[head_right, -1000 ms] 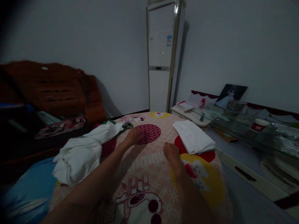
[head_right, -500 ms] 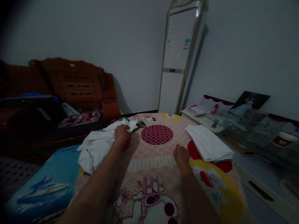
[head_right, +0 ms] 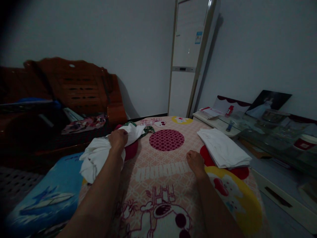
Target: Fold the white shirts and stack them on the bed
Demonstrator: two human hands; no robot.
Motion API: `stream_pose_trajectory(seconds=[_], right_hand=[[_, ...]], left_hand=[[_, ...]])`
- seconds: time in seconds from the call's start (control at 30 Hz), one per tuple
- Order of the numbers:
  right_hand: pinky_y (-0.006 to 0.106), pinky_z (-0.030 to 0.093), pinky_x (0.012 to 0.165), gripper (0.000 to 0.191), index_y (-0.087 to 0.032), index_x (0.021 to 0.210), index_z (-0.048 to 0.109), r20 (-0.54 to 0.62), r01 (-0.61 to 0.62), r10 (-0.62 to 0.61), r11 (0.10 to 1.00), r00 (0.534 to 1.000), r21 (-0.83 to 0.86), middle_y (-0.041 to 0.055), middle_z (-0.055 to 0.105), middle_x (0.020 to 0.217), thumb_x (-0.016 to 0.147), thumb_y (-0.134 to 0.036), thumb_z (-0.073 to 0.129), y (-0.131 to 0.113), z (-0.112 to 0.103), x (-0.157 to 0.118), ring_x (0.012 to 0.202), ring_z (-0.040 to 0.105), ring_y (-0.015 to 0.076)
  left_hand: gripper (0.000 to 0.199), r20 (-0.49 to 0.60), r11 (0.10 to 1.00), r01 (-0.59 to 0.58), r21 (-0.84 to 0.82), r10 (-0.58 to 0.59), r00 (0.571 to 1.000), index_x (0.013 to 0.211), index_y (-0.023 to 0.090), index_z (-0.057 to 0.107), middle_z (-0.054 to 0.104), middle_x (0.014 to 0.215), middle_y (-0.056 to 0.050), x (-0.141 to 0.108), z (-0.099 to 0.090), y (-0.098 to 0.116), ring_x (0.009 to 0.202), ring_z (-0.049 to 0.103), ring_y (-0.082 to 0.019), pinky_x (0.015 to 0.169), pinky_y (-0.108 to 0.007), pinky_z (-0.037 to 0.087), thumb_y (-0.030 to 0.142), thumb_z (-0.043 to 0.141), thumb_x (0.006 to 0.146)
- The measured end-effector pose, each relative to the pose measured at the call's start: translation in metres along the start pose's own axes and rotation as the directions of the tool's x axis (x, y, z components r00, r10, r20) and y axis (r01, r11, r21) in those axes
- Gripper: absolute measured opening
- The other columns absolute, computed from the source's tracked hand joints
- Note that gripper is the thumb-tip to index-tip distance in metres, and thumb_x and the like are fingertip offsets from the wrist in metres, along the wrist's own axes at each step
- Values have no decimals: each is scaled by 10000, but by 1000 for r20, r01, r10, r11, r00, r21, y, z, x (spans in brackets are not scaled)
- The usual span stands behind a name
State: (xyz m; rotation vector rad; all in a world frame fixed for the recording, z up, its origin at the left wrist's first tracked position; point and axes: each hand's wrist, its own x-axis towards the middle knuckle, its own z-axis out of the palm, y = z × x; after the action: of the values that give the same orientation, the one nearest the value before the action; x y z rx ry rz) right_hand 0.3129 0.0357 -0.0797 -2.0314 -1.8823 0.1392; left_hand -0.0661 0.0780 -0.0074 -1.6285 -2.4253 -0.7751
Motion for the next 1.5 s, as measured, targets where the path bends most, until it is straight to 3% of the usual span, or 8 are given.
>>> stream_pose_trajectory(seconds=[0.3,0.53,0.8,0.93,1.07,1.17,1.3,1.5], right_hand=[[242,399,660,249,-178,859,731,-116,83,-69,989,991,123,85,742,851,871,-262,497,3,5,0,787,663,183],[249,432,637,283,-194,834,735,-214,251,-186,909,959,332,69,725,761,863,-318,482,-11,15,-7,705,645,183],[235,397,547,495,-151,1258,624,-209,284,-203,807,957,518,-39,559,553,833,-398,564,-23,14,-11,508,495,132],[216,364,499,319,-141,948,730,-146,250,-205,715,968,653,-17,592,593,793,-370,571,-25,16,-10,527,478,116],[213,332,462,288,-146,562,641,-108,180,-148,681,983,710,-7,570,524,749,-356,579,-26,16,-11,505,469,112],[203,322,427,258,-151,604,654,-76,110,-82,610,994,785,-27,543,460,736,-367,603,-29,8,-12,446,470,107],[211,338,366,297,-149,727,680,-54,0,131,384,990,923,-38,530,400,711,-442,639,-24,-3,-8,347,465,114],[209,311,294,258,-171,647,607,-94,-9,455,220,885,976,-46,516,364,680,-424,646,2,-3,2,293,449,115]], left_hand=[[181,23,986,10,-166,-6,1000,928,194,631,670,1000,-141,-1,-12,23,1012,609,-295,844,-386,418,124,476,865],[197,4,896,-162,-413,180,984,895,208,631,699,930,-53,-28,-18,72,944,630,-215,804,-294,411,90,492,819],[179,146,668,-277,-691,504,851,869,183,611,674,863,-28,-97,-1,142,817,601,-160,748,-262,422,61,514,783],[150,225,624,-279,-730,605,763,869,186,622,669,836,-18,-132,14,162,801,597,-154,736,-259,424,91,538,790],[143,219,608,-309,-731,638,739,872,181,649,671,821,-20,-141,20,165,784,597,-154,734,-262,432,115,545,798],[157,213,589,-358,-724,685,697,881,175,673,688,835,-24,-128,16,161,790,611,-154,733,-255,443,117,571,775],[225,206,537,-436,-722,768,606,943,169,686,705,941,-39,-93,3,143,821,630,-152,730,-236,465,137,646,724],[222,239,651,-491,-579,712,661,930,137,695,705,870,-45,-46,-11,109,786,633,-165,724,-256,469,156,680,709]])
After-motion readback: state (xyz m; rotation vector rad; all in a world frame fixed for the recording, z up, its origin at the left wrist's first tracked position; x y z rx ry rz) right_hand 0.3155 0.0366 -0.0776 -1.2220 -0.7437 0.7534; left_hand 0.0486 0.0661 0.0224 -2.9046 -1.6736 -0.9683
